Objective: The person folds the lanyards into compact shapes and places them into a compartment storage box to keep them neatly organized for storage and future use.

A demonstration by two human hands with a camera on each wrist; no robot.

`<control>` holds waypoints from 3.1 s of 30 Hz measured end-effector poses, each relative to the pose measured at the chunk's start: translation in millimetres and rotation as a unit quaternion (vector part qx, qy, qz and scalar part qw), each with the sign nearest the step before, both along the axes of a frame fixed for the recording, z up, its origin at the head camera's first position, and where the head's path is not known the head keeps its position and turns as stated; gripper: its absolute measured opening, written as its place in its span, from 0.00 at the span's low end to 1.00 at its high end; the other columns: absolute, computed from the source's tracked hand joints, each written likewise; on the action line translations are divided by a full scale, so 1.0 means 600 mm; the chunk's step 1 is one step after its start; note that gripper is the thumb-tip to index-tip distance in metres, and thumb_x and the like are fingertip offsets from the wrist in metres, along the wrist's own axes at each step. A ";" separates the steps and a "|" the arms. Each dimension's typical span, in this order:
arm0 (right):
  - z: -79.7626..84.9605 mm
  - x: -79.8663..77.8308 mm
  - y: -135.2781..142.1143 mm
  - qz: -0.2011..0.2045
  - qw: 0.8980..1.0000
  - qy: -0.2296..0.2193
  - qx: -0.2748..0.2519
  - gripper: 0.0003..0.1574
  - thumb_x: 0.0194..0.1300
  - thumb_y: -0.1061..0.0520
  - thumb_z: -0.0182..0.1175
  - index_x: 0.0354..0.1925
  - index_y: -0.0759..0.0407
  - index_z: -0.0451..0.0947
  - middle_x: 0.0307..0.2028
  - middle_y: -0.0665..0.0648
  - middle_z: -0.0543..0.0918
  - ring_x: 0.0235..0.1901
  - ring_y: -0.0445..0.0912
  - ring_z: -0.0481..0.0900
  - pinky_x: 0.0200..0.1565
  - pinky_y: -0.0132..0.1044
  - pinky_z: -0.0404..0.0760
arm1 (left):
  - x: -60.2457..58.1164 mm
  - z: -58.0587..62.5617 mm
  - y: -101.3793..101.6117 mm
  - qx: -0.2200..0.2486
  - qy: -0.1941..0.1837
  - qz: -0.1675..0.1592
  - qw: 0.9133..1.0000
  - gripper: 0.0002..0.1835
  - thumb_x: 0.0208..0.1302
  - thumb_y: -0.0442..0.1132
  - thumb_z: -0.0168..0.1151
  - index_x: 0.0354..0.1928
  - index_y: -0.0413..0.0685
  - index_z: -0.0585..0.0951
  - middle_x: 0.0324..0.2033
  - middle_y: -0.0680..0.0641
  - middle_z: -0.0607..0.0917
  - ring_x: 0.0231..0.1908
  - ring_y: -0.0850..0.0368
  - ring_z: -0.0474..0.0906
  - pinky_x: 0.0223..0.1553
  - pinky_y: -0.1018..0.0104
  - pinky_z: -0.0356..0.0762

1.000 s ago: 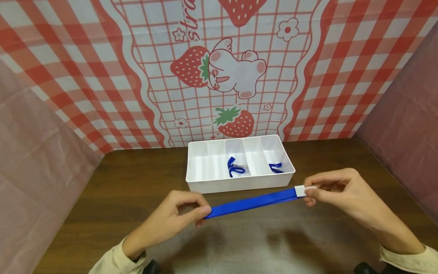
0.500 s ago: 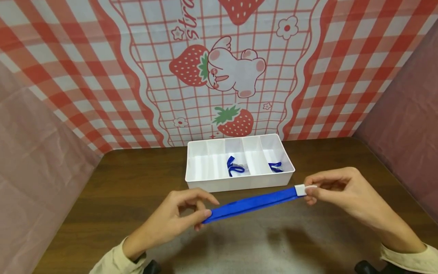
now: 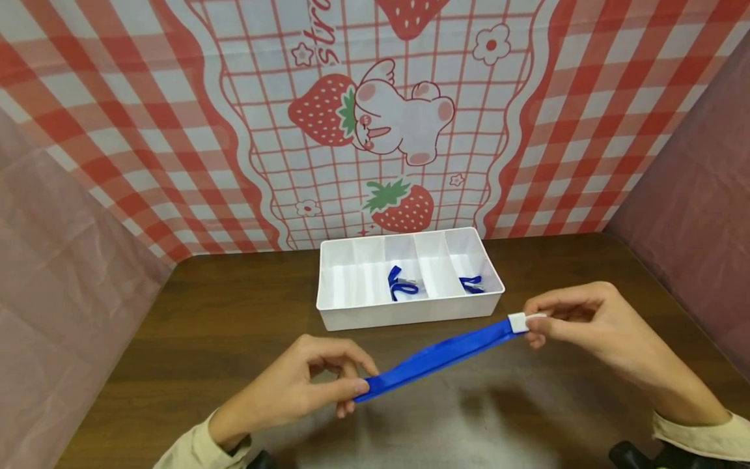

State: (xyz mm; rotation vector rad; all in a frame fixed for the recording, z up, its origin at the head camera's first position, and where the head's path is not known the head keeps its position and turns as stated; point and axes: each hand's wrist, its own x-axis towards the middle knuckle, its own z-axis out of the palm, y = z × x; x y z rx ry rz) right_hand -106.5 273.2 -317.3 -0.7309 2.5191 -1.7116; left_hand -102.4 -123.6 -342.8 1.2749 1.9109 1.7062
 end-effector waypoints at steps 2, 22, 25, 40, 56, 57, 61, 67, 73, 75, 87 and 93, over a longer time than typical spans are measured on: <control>0.000 -0.001 0.000 -0.006 1.000 0.000 0.006 0.08 0.64 0.73 0.61 0.39 0.66 0.83 0.24 0.61 0.85 0.25 0.49 0.85 0.29 0.39 0.83 | 0.001 -0.002 0.003 0.004 -0.003 -0.002 1.000 0.07 0.69 0.26 0.59 0.45 0.42 0.81 0.22 0.43 0.83 0.20 0.52 0.80 0.21 0.64 0.81; -0.002 0.001 -0.001 -0.050 0.997 0.037 0.050 0.07 0.63 0.70 0.65 0.39 0.61 0.84 0.25 0.56 0.86 0.24 0.48 0.85 0.29 0.37 0.84 | 0.005 -0.019 0.018 -0.155 0.009 -0.007 0.988 0.06 0.75 0.41 0.56 0.39 0.51 0.81 0.23 0.57 0.79 0.25 0.72 0.75 0.21 0.73 0.76; -0.002 0.000 0.000 -0.049 0.997 0.040 0.052 0.07 0.63 0.70 0.65 0.39 0.62 0.84 0.25 0.56 0.86 0.24 0.48 0.85 0.29 0.37 0.84 | 0.004 -0.021 0.019 -0.169 0.021 0.005 0.985 0.07 0.75 0.42 0.57 0.37 0.52 0.80 0.23 0.59 0.79 0.25 0.73 0.75 0.20 0.73 0.75; -0.004 -0.004 0.008 -0.037 0.997 0.031 0.056 0.07 0.63 0.69 0.65 0.37 0.60 0.84 0.23 0.56 0.85 0.24 0.46 0.83 0.27 0.36 0.82 | 0.001 -0.029 0.021 -0.109 -0.007 0.024 0.994 0.06 0.69 0.39 0.64 0.33 0.50 0.79 0.25 0.50 0.85 0.25 0.63 0.82 0.31 0.66 0.82; -0.010 -0.014 0.017 -0.029 0.999 0.007 0.044 0.06 0.64 0.70 0.64 0.38 0.62 0.84 0.24 0.58 0.85 0.24 0.48 0.83 0.28 0.38 0.83 | 0.011 -0.034 0.034 -0.036 -0.077 -0.028 0.996 0.14 0.69 0.31 0.62 0.52 0.44 0.72 0.26 0.44 0.87 0.25 0.61 0.85 0.28 0.57 0.85; -0.011 -0.014 0.017 -0.029 0.999 0.007 0.044 0.06 0.64 0.70 0.64 0.38 0.62 0.84 0.24 0.58 0.85 0.24 0.48 0.83 0.28 0.38 0.83 | 0.011 -0.033 0.034 -0.037 -0.079 -0.027 0.996 0.14 0.69 0.32 0.62 0.54 0.44 0.72 0.26 0.44 0.87 0.25 0.61 0.85 0.28 0.57 0.85; -0.011 -0.014 0.018 -0.031 0.998 0.010 0.045 0.06 0.64 0.70 0.64 0.38 0.62 0.84 0.24 0.58 0.85 0.24 0.48 0.83 0.28 0.38 0.83 | 0.013 -0.034 0.037 -0.039 -0.081 -0.025 0.996 0.13 0.70 0.32 0.61 0.54 0.45 0.75 0.28 0.46 0.88 0.27 0.60 0.86 0.30 0.57 0.85; -0.011 -0.016 0.017 -0.032 0.998 0.014 0.049 0.06 0.64 0.69 0.64 0.38 0.61 0.84 0.23 0.58 0.85 0.24 0.47 0.83 0.28 0.38 0.83 | 0.015 -0.041 0.040 -0.034 -0.070 -0.039 0.996 0.03 0.70 0.32 0.60 0.44 0.43 0.78 0.27 0.42 0.87 0.26 0.61 0.85 0.32 0.58 0.85; -0.012 -0.014 0.013 -0.037 0.997 0.020 0.064 0.05 0.64 0.68 0.65 0.37 0.60 0.84 0.24 0.56 0.85 0.23 0.47 0.83 0.28 0.38 0.83 | 0.017 -0.047 0.043 -0.076 -0.080 -0.054 0.992 0.04 0.73 0.36 0.58 0.41 0.43 0.80 0.26 0.44 0.86 0.27 0.67 0.81 0.30 0.59 0.85; -0.011 -0.013 0.013 -0.040 0.997 0.025 0.068 0.06 0.63 0.68 0.65 0.37 0.59 0.84 0.23 0.55 0.85 0.23 0.47 0.83 0.28 0.37 0.83 | 0.017 -0.048 0.045 -0.095 -0.066 -0.057 0.992 0.05 0.73 0.37 0.58 0.40 0.44 0.80 0.27 0.46 0.86 0.28 0.69 0.80 0.30 0.62 0.84; -0.011 -0.014 0.018 -0.022 0.998 0.016 0.054 0.07 0.64 0.71 0.63 0.39 0.63 0.84 0.24 0.57 0.86 0.24 0.48 0.84 0.28 0.39 0.84 | 0.024 -0.059 0.055 -0.081 -0.014 -0.037 0.996 0.04 0.70 0.33 0.61 0.36 0.44 0.76 0.28 0.49 0.88 0.29 0.70 0.82 0.29 0.68 0.83; -0.019 -0.022 0.030 0.008 1.000 -0.003 0.009 0.10 0.63 0.76 0.59 0.39 0.67 0.83 0.24 0.60 0.85 0.24 0.47 0.84 0.29 0.38 0.83 | 0.025 -0.055 0.057 -0.062 -0.033 -0.039 0.997 0.07 0.68 0.31 0.62 0.44 0.47 0.76 0.28 0.47 0.87 0.28 0.68 0.83 0.32 0.67 0.84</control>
